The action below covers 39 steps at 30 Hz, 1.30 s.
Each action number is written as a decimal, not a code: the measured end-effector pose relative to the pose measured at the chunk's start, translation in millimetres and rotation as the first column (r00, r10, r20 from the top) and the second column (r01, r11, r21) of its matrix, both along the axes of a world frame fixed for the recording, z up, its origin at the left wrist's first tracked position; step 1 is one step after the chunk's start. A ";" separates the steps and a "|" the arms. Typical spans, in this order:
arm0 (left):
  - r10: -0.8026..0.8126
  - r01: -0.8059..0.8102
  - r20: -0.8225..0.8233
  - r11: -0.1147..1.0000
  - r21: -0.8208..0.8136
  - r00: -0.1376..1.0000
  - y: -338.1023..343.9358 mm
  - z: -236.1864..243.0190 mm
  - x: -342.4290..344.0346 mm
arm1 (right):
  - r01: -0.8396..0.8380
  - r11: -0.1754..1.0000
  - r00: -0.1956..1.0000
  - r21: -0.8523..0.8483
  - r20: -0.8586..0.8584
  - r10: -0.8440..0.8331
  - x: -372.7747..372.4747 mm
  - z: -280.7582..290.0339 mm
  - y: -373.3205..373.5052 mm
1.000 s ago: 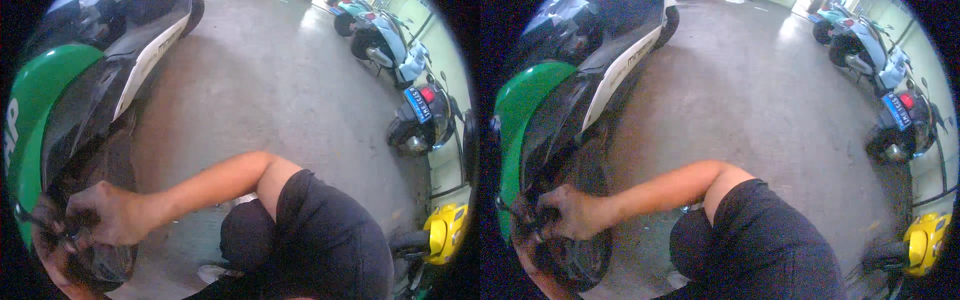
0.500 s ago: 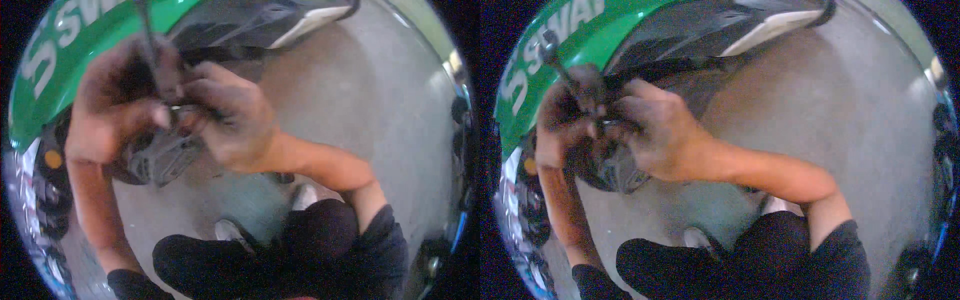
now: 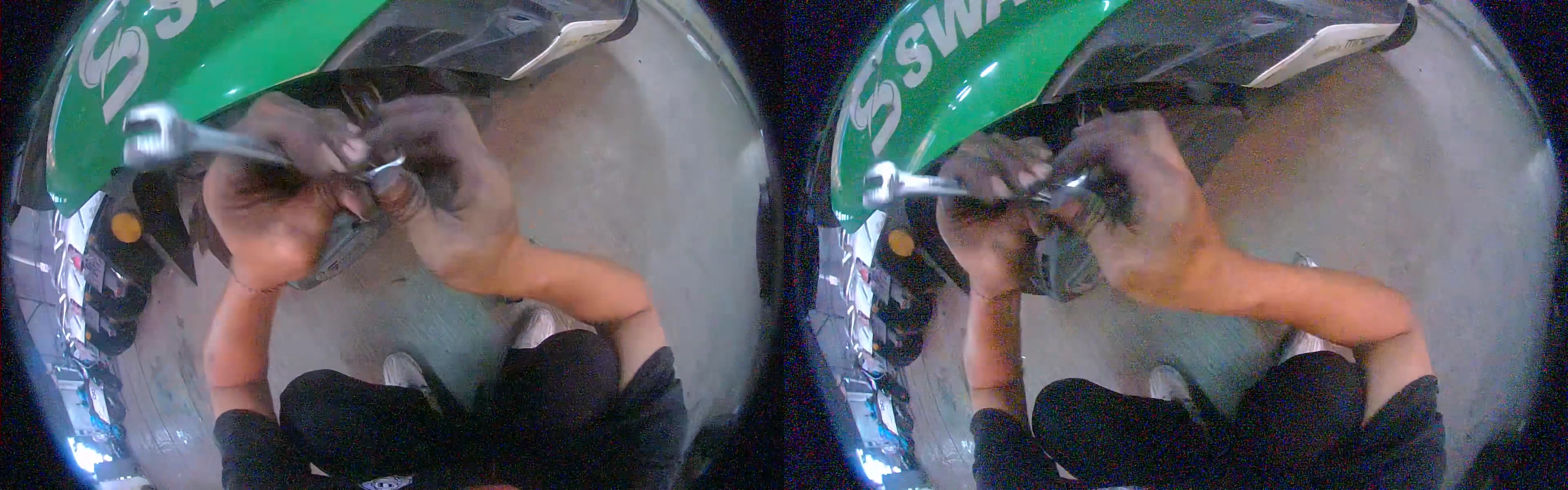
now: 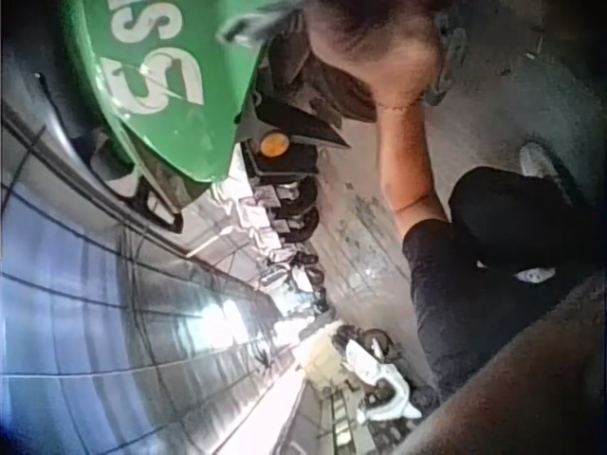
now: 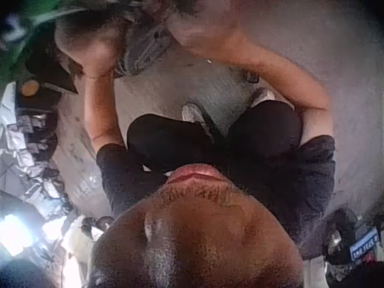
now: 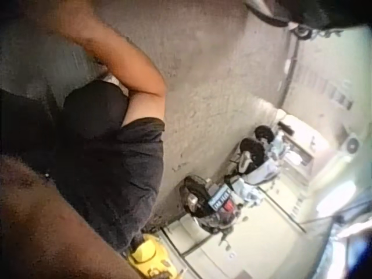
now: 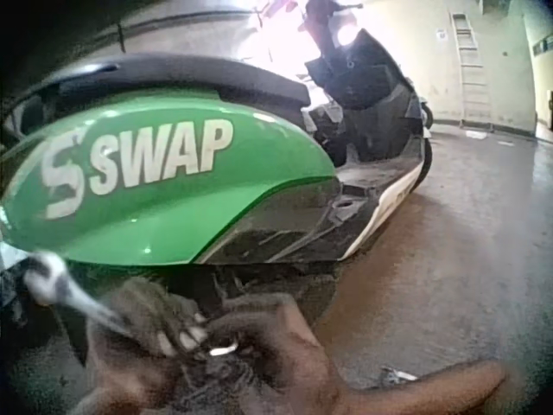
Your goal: The person uses a screwdriver, a wrench, and an allen key to service a motorcycle brake caliper. They remove screws, manipulate a small metal part by hand, and set components down on the ground before continuing work on the assembly.
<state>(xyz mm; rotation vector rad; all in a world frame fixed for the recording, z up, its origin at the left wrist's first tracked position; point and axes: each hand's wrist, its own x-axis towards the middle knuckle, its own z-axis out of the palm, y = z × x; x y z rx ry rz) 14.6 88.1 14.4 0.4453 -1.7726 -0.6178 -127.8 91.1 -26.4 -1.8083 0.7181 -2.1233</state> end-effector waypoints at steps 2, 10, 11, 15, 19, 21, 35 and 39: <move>0.157 -0.147 0.051 0.975 -0.164 0.986 4.2 1.0 0.2 | -0.196 0.935 0.978 0.296 0.129 0.164 0.6 -9.1 3.9; 0.156 -0.161 0.224 0.987 0.005 0.962 -0.4 17.9 12.1 | -0.897 0.076 0.315 0.436 0.509 0.801 -23.0 13.5 4.1; 0.155 -0.160 0.232 0.987 0.005 0.960 0.0 20.3 14.7 | -0.873 0.165 0.397 0.460 0.470 0.789 -21.3 17.2 4.6; -0.012 -0.022 0.323 0.995 0.102 0.946 -0.2 30.1 23.3 | -0.885 -0.303 0.080 0.354 0.757 0.649 -28.6 27.6 2.3; -0.131 0.112 0.368 0.991 0.073 0.921 -7.5 44.5 32.9 | -0.847 -0.048 0.360 0.530 0.637 0.681 -20.0 34.4 10.4; 0.034 -0.060 0.156 0.985 0.164 0.987 3.5 57.1 42.3 | -0.911 -0.175 0.190 0.374 0.757 0.626 -20.0 15.9 6.0; 0.837 0.014 0.531 0.534 -0.845 0.129 51.1 103.7 17.1 | -0.768 0.375 0.483 0.519 0.085 0.871 -24.1 4.9 -7.0; 0.853 0.073 0.518 0.513 -0.855 0.065 61.8 112.1 23.5 | -0.277 0.960 0.955 -0.038 -0.123 0.270 12.3 -13.2 -17.4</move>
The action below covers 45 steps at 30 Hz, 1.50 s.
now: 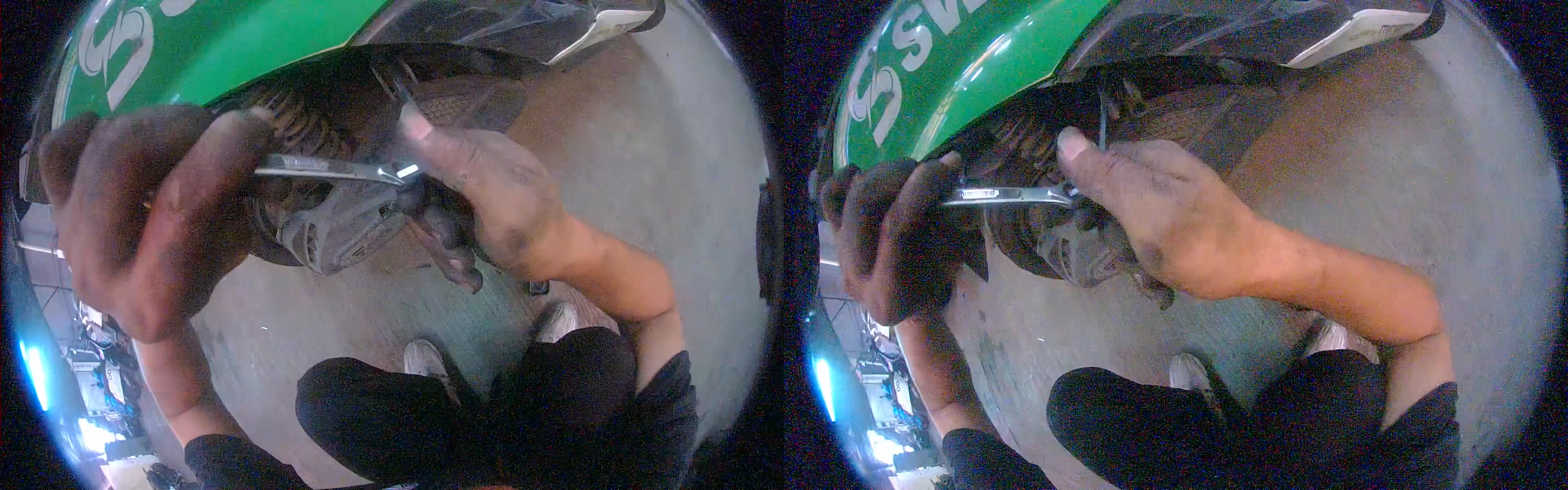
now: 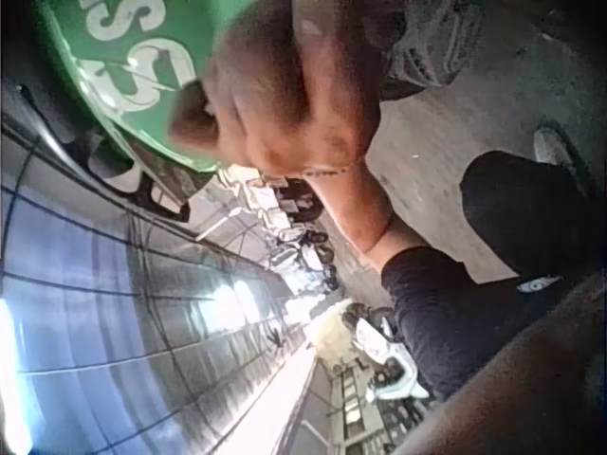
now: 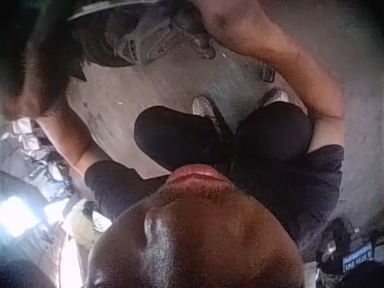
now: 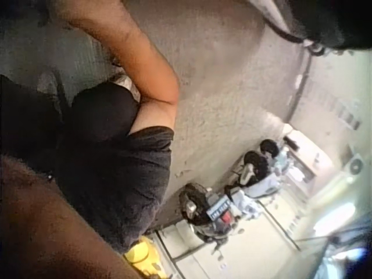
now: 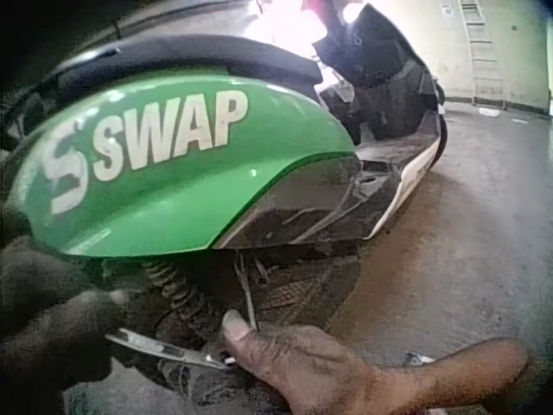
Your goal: The person uses a screwdriver, a wrench, and an allen key to service a motorcycle brake caliper. They remove screws, manipulate a small metal part by hand, and set components down on the ground before continuing work on the assembly.
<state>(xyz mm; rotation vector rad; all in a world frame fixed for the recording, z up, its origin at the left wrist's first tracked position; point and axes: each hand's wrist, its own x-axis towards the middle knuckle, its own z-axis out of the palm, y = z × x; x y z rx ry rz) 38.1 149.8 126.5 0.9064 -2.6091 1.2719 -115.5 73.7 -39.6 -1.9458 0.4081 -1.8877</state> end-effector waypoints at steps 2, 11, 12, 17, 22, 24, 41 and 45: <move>-0.019 0.017 -0.085 1.000 -0.023 0.996 -7.3 -26.6 13.4 | -0.184 0.877 0.949 0.444 -0.151 0.275 -25.4 31.1 8.5; 0.233 -0.239 -0.065 0.965 -0.106 0.970 25.9 -34.0 -6.5 | -0.269 0.534 0.840 0.801 -0.076 0.538 -43.6 53.6 24.3; 0.289 -0.285 0.005 0.947 -0.151 0.957 33.2 -22.5 -14.8 | -0.288 0.586 0.845 0.758 -0.087 0.528 -40.7 53.5 26.9; 0.403 -0.433 0.365 0.901 0.000 0.839 -0.1 -24.0 -34.3 | -0.219 0.770 0.889 0.599 -0.203 0.410 -35.8 26.3 19.1; 0.281 -0.299 0.106 0.853 0.428 0.954 -5.9 -33.8 -17.7 | -0.224 0.972 0.948 0.065 -0.215 0.233 -30.5 4.9 -0.5; 0.250 -0.216 -0.008 0.852 0.477 0.968 -8.6 -58.1 -3.1 | -0.175 0.984 0.932 0.043 -0.314 0.179 -36.3 12.6 3.8; 0.077 0.350 -0.797 0.870 0.347 0.599 -28.3 -144.9 -30.8 | -0.508 0.571 0.730 0.644 -0.030 0.683 -46.8 -55.1 -8.5; 0.162 0.319 -0.779 0.848 0.424 0.605 -14.3 -126.8 -30.9 | -0.743 0.324 0.580 0.586 0.321 0.749 -20.1 -51.8 10.8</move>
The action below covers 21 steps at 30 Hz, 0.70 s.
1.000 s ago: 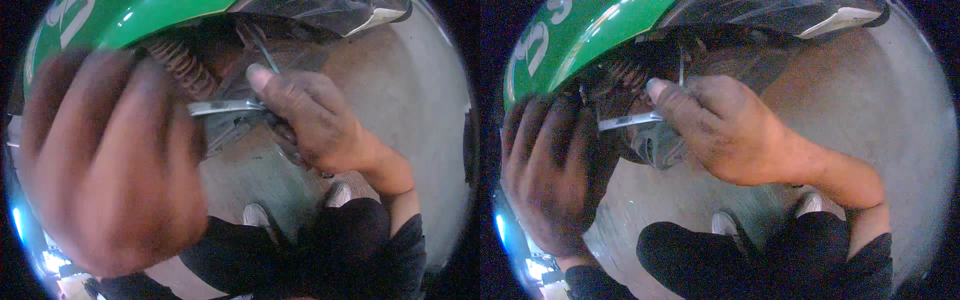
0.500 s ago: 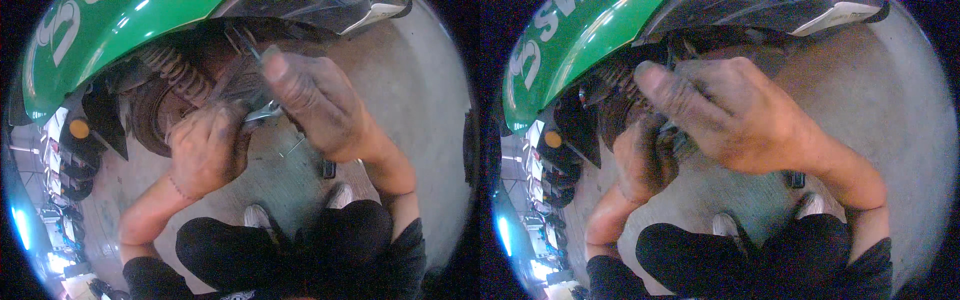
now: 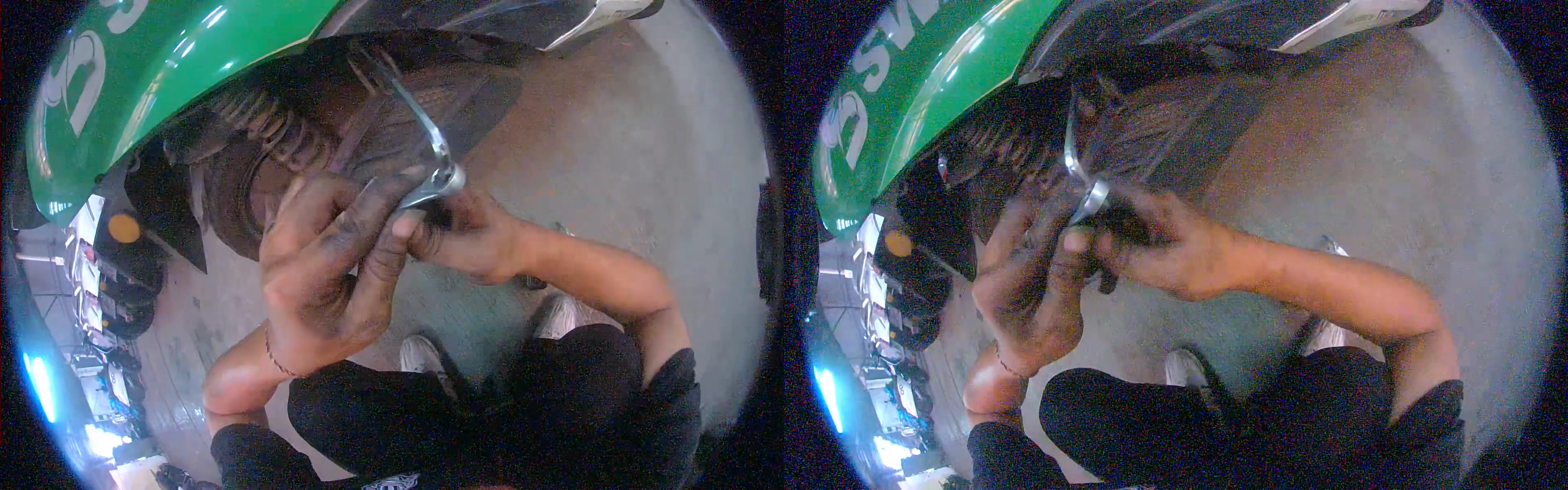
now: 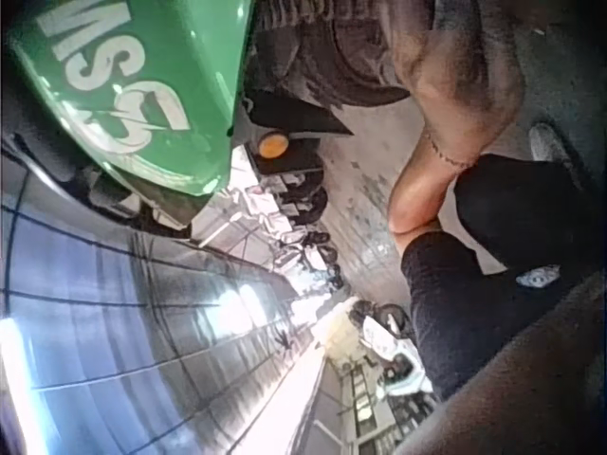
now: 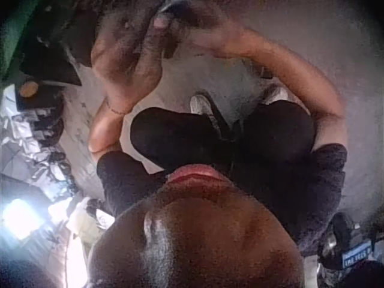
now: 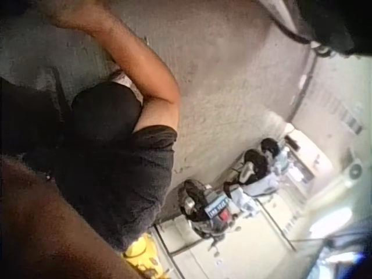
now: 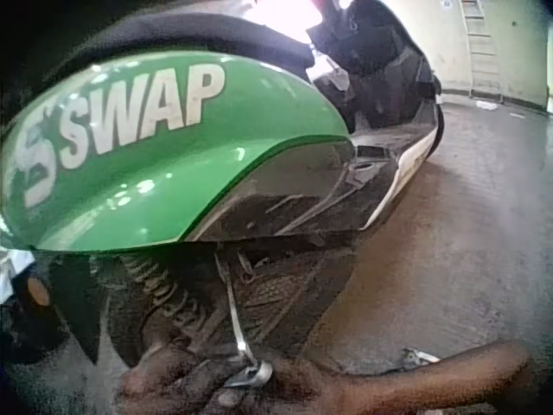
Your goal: The person uses a screwdriver, a wrench, and an allen key to service a motorcycle brake caliper. They remove screws, manipulate a small metal part by hand, and set components down on the ground before continuing work on the assembly.
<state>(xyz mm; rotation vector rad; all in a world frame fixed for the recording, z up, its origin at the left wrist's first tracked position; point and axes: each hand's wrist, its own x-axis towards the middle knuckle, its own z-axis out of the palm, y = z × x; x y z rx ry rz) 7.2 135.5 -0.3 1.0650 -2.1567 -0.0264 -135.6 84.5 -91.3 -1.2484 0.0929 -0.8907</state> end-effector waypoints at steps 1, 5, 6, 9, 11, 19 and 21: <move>0.032 -0.033 0.022 0.995 0.092 0.999 4.7 4.6 -0.8 | -0.031 0.999 0.998 0.040 0.062 0.028 4.0 2.1 2.3; 0.197 -0.104 -0.240 0.931 0.351 0.951 17.8 9.4 4.0 | -0.063 0.985 0.988 0.158 0.147 0.039 25.2 -2.7 19.3; 0.252 0.008 -0.533 0.899 0.438 0.808 19.7 4.0 1.8 | -0.073 0.977 0.991 0.202 0.124 0.049 22.5 3.2 20.9; 0.343 -0.112 -0.558 0.907 0.405 0.756 26.4 2.5 -4.8 | -0.122 0.967 0.990 0.223 0.098 0.102 17.0 14.4 18.1; 0.315 -0.030 -0.664 0.915 0.403 0.678 25.5 3.5 8.9 | -0.109 0.986 0.989 0.126 0.110 0.095 26.2 5.3 14.2; -0.450 0.426 0.153 0.889 0.168 0.880 -49.9 63.1 -1.9 | -0.101 0.992 0.990 -0.082 0.087 0.108 27.7 2.2 15.5; -0.597 0.522 0.286 0.799 0.299 0.749 -55.2 63.2 -8.0 | 0.394 0.783 0.916 -0.481 0.134 -0.378 29.4 -9.2 10.6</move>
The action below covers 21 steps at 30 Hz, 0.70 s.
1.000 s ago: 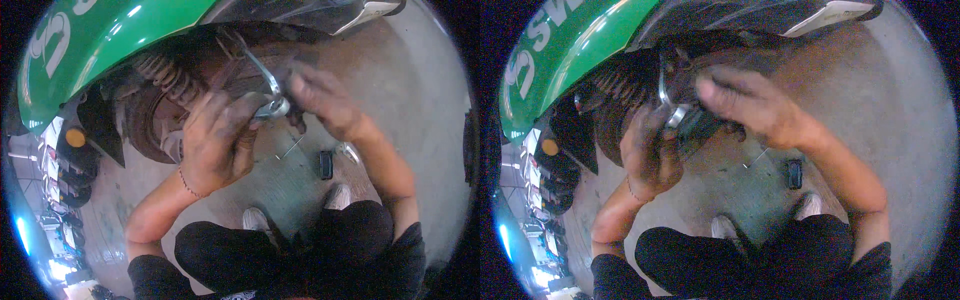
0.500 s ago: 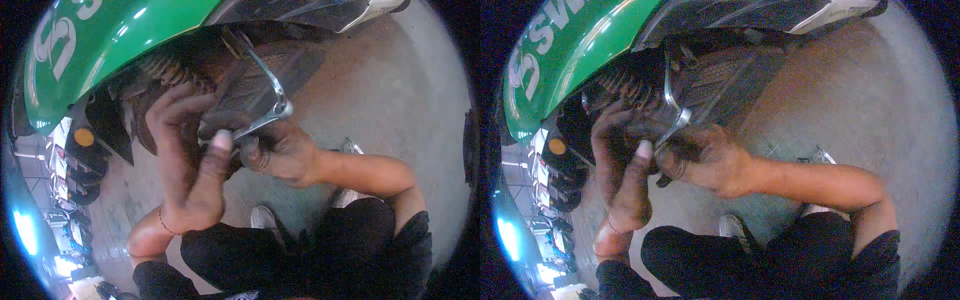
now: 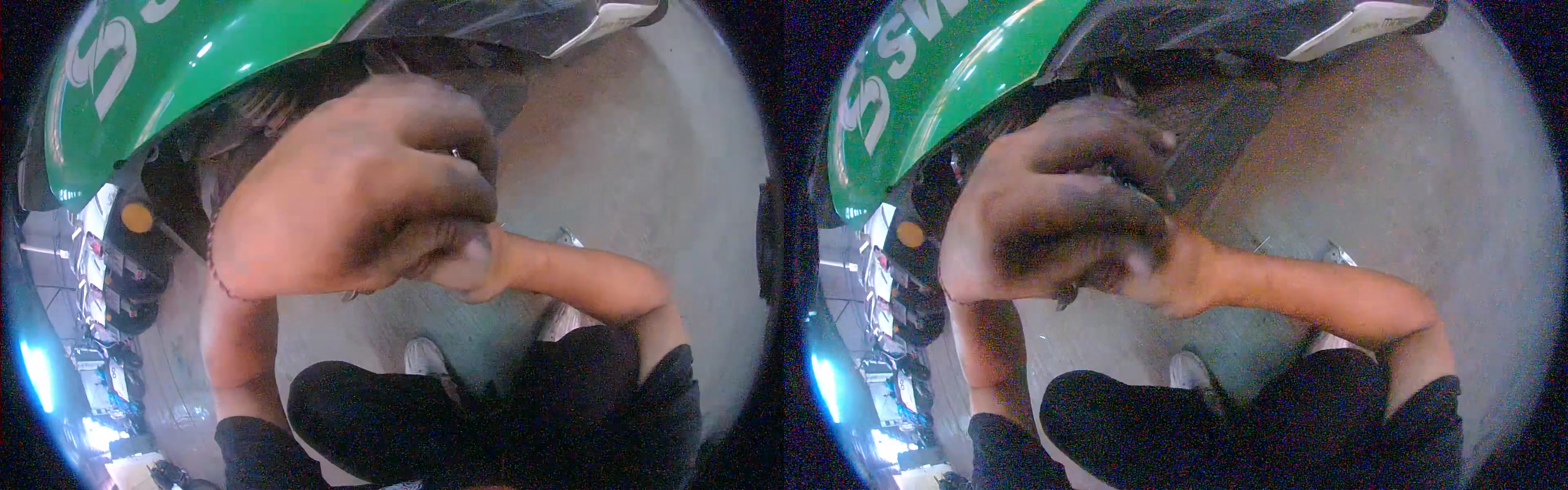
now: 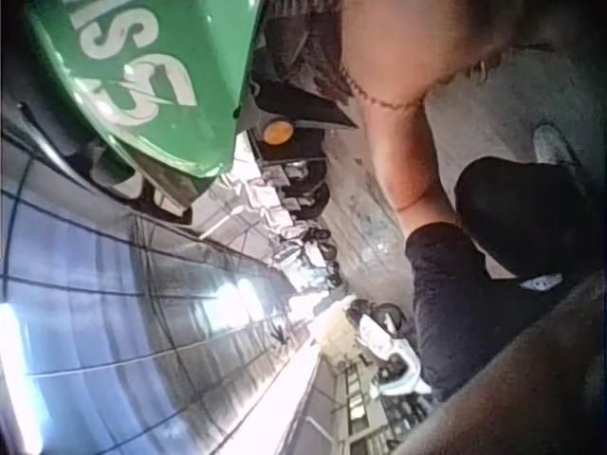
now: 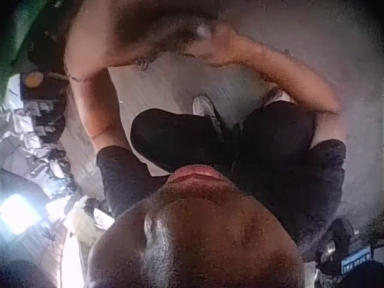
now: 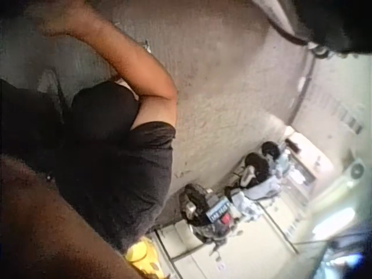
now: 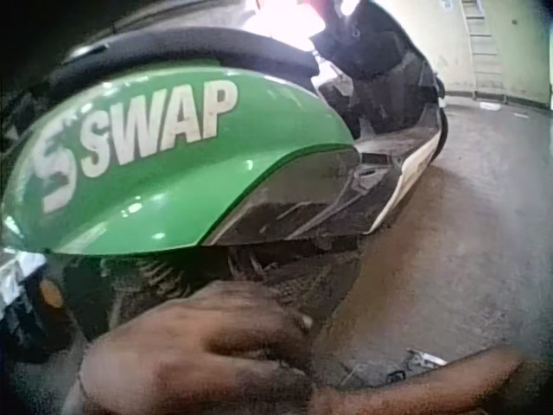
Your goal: The person uses a screwdriver, a wrench, and an allen key to service a motorcycle brake caliper. They remove screws, manipulate a small metal part by hand, and set components down on the ground before continuing work on the assembly.
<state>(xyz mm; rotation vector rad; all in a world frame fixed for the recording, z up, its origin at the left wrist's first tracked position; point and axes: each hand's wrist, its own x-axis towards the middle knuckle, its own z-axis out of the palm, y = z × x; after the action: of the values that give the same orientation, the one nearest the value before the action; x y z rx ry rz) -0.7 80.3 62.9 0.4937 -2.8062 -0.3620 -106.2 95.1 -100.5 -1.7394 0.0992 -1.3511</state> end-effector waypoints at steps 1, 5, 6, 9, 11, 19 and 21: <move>0.023 -0.024 0.072 1.000 0.014 0.997 1.1 0.2 -1.8 | 0.187 0.973 0.982 -0.135 0.010 -0.188 0.5 -7.5 -2.7; 0.150 -0.148 0.051 0.988 -0.041 0.987 -3.1 -8.5 0.3 | -0.026 0.999 0.983 0.040 -0.181 0.033 -13.5 1.6 -4.7; 0.150 -0.146 0.061 0.987 -0.066 0.987 -8.0 -3.9 2.8 | -0.188 0.958 0.972 0.218 -0.100 0.213 -16.0 7.9 -7.3; 0.077 -0.073 0.059 0.995 -0.061 0.995 -26.1 5.3 10.4 | -0.485 0.858 0.860 0.167 -0.084 0.503 -23.7 15.4 -26.6; 0.004 -0.003 0.039 1.000 -0.008 0.999 -30.0 4.3 10.2 | -0.185 0.983 0.976 0.008 -0.112 0.184 -16.7 9.4 -11.8; 0.109 -0.110 -0.287 0.994 0.014 0.952 -20.2 -20.0 1.5 | -0.347 0.847 0.832 0.404 -0.285 0.476 -106.7 15.4 -57.4; 0.121 -0.116 -0.335 0.993 0.036 0.935 -18.8 -25.0 6.1 | -0.194 0.884 0.889 0.426 -0.305 0.342 -115.9 32.0 -57.7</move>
<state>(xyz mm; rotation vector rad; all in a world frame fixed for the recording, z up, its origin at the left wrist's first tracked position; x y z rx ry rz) 5.3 61.5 37.9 0.5446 -2.4327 -0.4007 -222.1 37.4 -68.5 -1.5772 0.3008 -0.7213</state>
